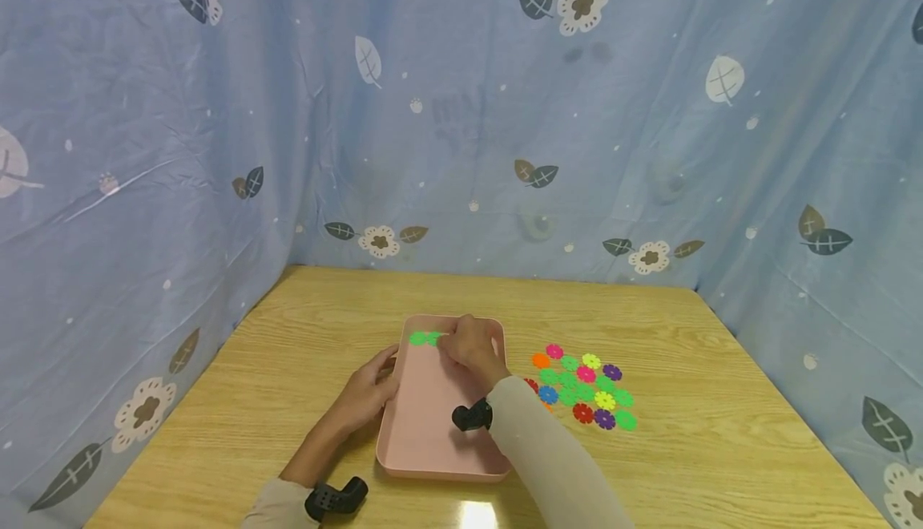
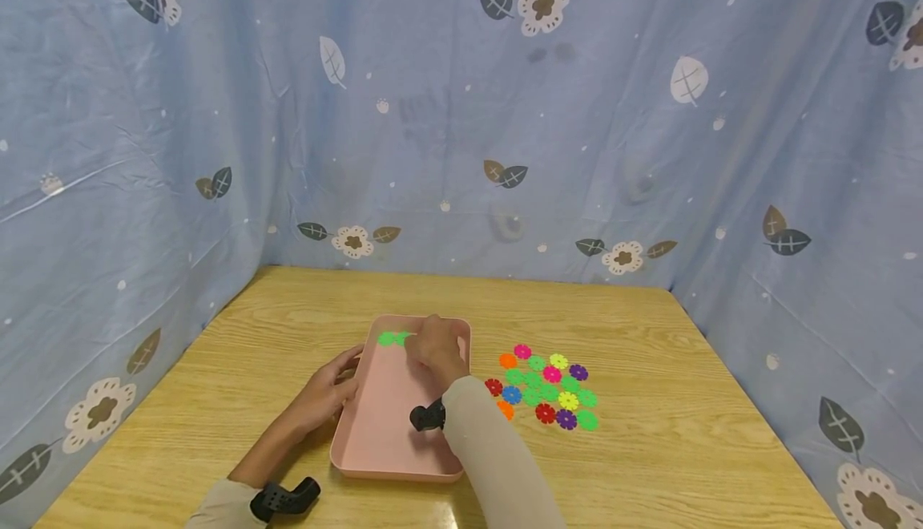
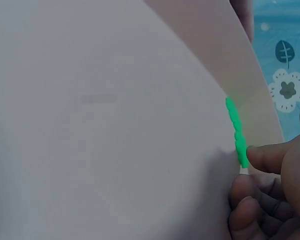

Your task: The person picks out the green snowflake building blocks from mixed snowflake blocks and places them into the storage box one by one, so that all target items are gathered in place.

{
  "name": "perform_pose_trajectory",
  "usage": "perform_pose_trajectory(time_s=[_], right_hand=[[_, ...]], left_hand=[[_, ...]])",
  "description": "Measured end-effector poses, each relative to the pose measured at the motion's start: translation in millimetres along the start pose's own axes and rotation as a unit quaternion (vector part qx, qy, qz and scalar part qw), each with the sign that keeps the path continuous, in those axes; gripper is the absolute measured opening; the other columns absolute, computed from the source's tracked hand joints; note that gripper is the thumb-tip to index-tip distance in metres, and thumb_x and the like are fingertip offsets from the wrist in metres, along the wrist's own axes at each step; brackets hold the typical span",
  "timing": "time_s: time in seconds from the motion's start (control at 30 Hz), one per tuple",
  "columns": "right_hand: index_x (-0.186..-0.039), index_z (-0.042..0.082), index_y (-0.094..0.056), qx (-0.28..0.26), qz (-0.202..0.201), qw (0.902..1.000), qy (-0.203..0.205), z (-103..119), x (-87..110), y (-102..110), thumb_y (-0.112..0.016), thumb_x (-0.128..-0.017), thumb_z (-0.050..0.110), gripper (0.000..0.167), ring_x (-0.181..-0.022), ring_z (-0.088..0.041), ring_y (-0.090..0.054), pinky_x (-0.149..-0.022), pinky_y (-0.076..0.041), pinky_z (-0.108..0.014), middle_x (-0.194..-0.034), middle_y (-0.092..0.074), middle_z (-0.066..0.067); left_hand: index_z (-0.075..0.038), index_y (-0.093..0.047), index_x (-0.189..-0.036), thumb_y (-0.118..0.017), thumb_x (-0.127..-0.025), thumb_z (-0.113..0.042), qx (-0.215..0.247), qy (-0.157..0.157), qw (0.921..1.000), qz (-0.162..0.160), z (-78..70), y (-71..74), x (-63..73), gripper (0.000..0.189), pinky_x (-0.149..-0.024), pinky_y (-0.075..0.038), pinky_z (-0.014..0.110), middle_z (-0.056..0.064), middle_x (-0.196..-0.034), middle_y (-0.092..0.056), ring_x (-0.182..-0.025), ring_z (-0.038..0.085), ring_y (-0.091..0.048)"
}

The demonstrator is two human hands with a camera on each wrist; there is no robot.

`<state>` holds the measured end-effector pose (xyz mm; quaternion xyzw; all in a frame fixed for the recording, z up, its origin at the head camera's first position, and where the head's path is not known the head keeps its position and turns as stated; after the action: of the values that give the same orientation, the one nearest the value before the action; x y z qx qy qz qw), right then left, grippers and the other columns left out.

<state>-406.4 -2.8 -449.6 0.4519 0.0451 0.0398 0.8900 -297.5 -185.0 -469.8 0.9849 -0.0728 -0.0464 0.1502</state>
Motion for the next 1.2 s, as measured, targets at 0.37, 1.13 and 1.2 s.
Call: perform_pose_trajectory(time_s=[0.37, 1.13, 1.2], right_hand=[[-0.054, 0.017, -0.052, -0.027, 0.024, 0.9993, 0.008, -1, 5.6, 13, -0.067, -0.088, 0.020, 0.037, -0.041, -0.013, -0.046, -0.047, -0.038, -0.028, -0.044, -0.048, 0.003], [-0.098, 0.005, -0.067, -0.057, 0.006, 0.9926, 0.106, 15, 23.3, 64, -0.068, -0.094, 0.014, 0.010, -0.075, -0.021, -0.059, -0.068, -0.052, -0.036, -0.089, -0.064, -0.006], [-0.100, 0.006, -0.067, -0.054, -0.002, 0.9934, 0.102, 12, 24.2, 71, -0.068, -0.094, 0.015, 0.011, -0.079, -0.021, -0.058, -0.071, -0.052, -0.036, -0.092, -0.064, -0.006]], left_hand=[[-0.007, -0.034, -0.158, -0.051, -0.095, -0.009, -0.007, 0.003, 0.9999, -0.010, -0.7, 0.4, -1.4, 0.065, -0.083, -0.057, 0.042, 0.026, -0.151, -0.045, -0.131, 0.046, -0.052], [-0.007, -0.034, -0.158, -0.052, -0.094, -0.008, -0.013, 0.002, 0.9999, -0.010, 0.1, 3.1, -0.2, 0.066, -0.088, -0.056, 0.047, 0.026, -0.150, -0.045, -0.131, 0.048, -0.051], [-0.007, -0.034, -0.158, -0.052, -0.094, -0.008, -0.015, 0.002, 0.9999, -0.006, 0.3, 3.0, -1.0, 0.066, -0.090, -0.056, 0.048, 0.026, -0.151, -0.045, -0.133, 0.049, -0.050]])
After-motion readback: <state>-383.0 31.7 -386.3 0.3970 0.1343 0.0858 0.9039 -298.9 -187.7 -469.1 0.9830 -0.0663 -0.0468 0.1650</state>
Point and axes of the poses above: each hand's wrist, its own x-axis away from the middle knuckle, its own y-axis out of the back of the hand, z = x × y, the point moved 5 cm from there along -x, towards the middle knuckle
